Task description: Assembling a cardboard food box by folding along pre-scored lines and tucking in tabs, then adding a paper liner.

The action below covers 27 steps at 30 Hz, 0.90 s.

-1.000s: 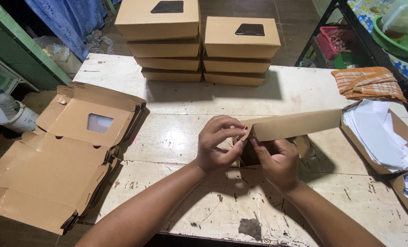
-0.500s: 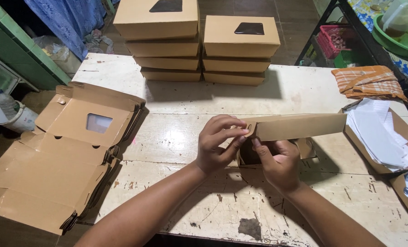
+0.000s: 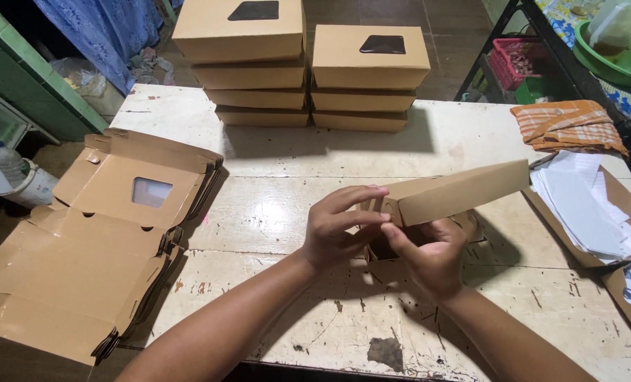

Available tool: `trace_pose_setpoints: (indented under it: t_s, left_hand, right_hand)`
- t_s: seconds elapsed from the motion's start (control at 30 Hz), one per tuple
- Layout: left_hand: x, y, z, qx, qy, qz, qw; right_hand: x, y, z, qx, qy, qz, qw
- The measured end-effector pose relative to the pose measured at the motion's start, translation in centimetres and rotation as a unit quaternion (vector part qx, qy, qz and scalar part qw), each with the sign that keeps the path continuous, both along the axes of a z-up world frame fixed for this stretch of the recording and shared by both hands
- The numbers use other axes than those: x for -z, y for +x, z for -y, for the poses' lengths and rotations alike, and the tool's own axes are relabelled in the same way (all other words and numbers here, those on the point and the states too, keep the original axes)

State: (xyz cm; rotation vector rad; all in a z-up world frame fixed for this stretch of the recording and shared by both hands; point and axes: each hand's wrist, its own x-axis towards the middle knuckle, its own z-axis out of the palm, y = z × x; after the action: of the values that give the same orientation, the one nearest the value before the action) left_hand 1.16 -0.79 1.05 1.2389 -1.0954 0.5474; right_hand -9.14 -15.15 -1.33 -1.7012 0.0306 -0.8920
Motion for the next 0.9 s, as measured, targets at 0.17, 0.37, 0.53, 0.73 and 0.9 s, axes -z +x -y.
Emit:
trace_pose_setpoints:
  t_s: [0.17,0.37,0.53,0.73,0.9]
  left_hand:
    - [-0.1,0.0,0.1,0.022,0.002,-0.013,1.0]
    - [1.1,1.1,-0.1,0.028,0.149,-0.058,0.987]
    - [1.0,1.5,-0.2,0.082,0.206,-0.245,0.944]
    - [2.8,5.2,-0.5,0.014,0.06,-0.37,0.927]
    - [4.2,7.3,-0.8,0.041,0.049,-0.426,0.903]
  right_hand:
    - [-2.1,-0.4,-0.7,0.049,-0.035,0.007,0.998]
    - [-1.1,-0.1,-0.2,0.132,-0.088,-0.007,0.987]
    - [-4.2,0.7,-0.6,0.105,-0.065,-0.034,0.992]
    - [-2.9,2.5,6.1,0.173,-0.059,0.085,0.979]
    - [-3.8,4.0,7.5,0.008,0.061,-0.148,0.987]
